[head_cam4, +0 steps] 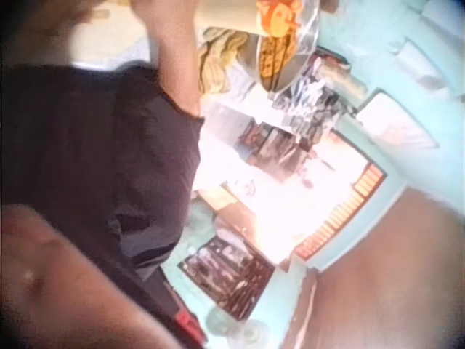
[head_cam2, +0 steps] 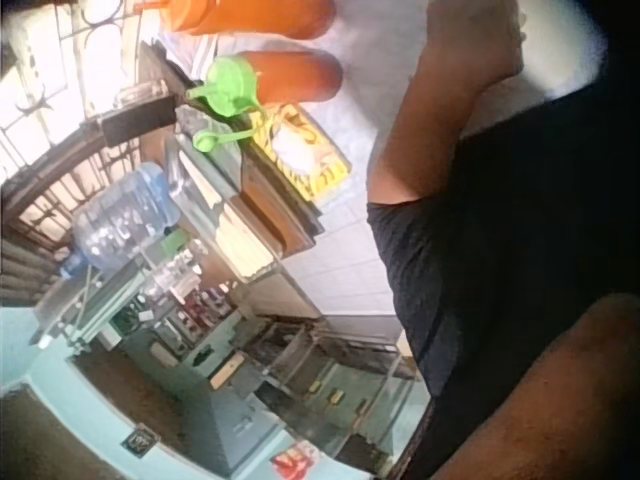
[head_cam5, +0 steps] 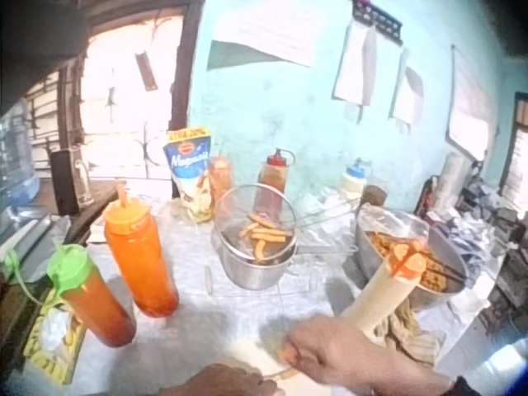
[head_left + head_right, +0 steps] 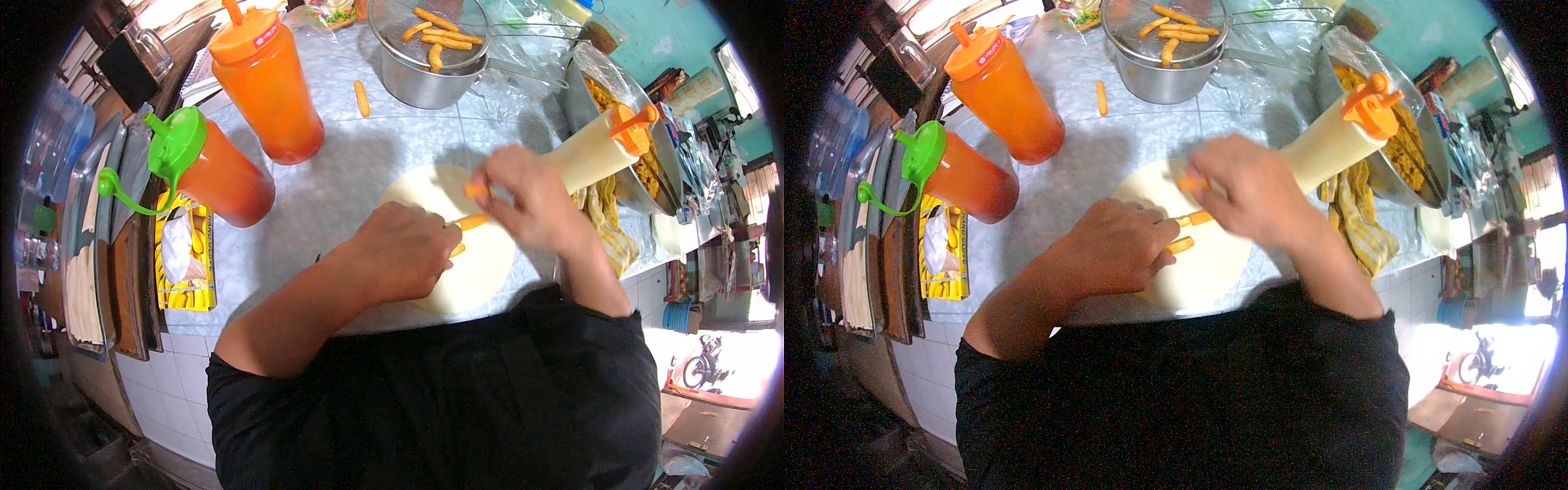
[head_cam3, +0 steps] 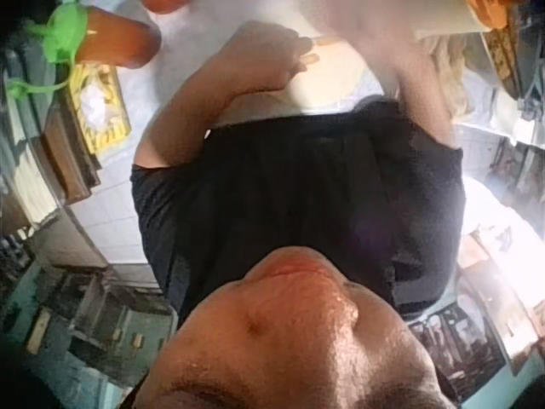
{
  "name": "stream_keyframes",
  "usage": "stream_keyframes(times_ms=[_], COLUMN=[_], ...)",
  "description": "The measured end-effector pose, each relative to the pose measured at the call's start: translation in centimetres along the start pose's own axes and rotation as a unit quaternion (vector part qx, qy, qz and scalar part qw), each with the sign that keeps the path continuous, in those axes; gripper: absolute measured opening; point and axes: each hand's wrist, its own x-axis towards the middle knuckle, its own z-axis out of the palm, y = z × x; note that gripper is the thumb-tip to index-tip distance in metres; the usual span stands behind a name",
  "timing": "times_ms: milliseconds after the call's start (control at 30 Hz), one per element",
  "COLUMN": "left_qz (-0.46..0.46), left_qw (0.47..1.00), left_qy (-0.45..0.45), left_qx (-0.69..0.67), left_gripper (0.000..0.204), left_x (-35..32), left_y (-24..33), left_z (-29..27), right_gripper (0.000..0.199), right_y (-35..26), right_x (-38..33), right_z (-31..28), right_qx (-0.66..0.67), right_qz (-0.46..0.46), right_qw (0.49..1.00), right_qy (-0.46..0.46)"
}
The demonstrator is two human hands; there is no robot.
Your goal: The person prepares a taco by placing a tortilla on the counter, adding fried sticks and a yellow filling, then drizzling sauces from squeeze bottles. They roll the tortilla into a wrap and place it on a tray, repeating the process with additional tortillas and fillings.
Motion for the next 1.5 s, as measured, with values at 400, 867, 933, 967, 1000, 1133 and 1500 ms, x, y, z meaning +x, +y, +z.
stream_keyframes(times_ms=[400, 867, 933, 967, 1000, 1133, 1500], left_qz=[-0.056, -0.047, -0.053, -0.054, -0.053, -0.058, -0.043], left_qw=[0.995, 0.996, 0.996, 0.996, 0.996, 0.995, 0.997], left_qy=[-0.038, -0.027, -0.033, -0.035, -0.034, -0.047, -0.026], left_qx=[0.075, 0.066, 0.063, 0.063, 0.066, 0.061, 0.060], left_gripper=[0.017, 0.019, 0.019, 0.019, 0.020, 0.021, 0.020], left_x=[0.2, 0.2, 0.2, 0.2, 0.2, 0.2, 0.3], left_y=[1.1, 1.2, 1.1, 1.1, 1.1, 1.1, 0.9], left_z=[0.9, 1.1, 0.9, 1.0, 1.0, 0.8, 1.2], right_gripper=[0.017, 0.021, 0.021, 0.021, 0.021, 0.017, 0.016], right_y=[-1.4, -0.8, -0.8, -0.8, -0.8, -0.9, -1.0], right_x=[-7.6, -7.7, -7.7, -7.7, -7.7, -7.6, -7.4], right_z=[3.5, 4.7, 4.7, 4.7, 4.7, 4.7, 4.6], right_qx=[0.015, 0.032, 0.034, 0.034, 0.032, 0.037, 0.032], right_qz=[0.065, 0.048, 0.048, 0.051, 0.052, 0.042, 0.045], right_qw=[0.995, 0.996, 0.996, 0.996, 0.996, 0.996, 0.996], right_qy=[0.073, 0.070, 0.066, 0.062, 0.060, 0.063, 0.068])
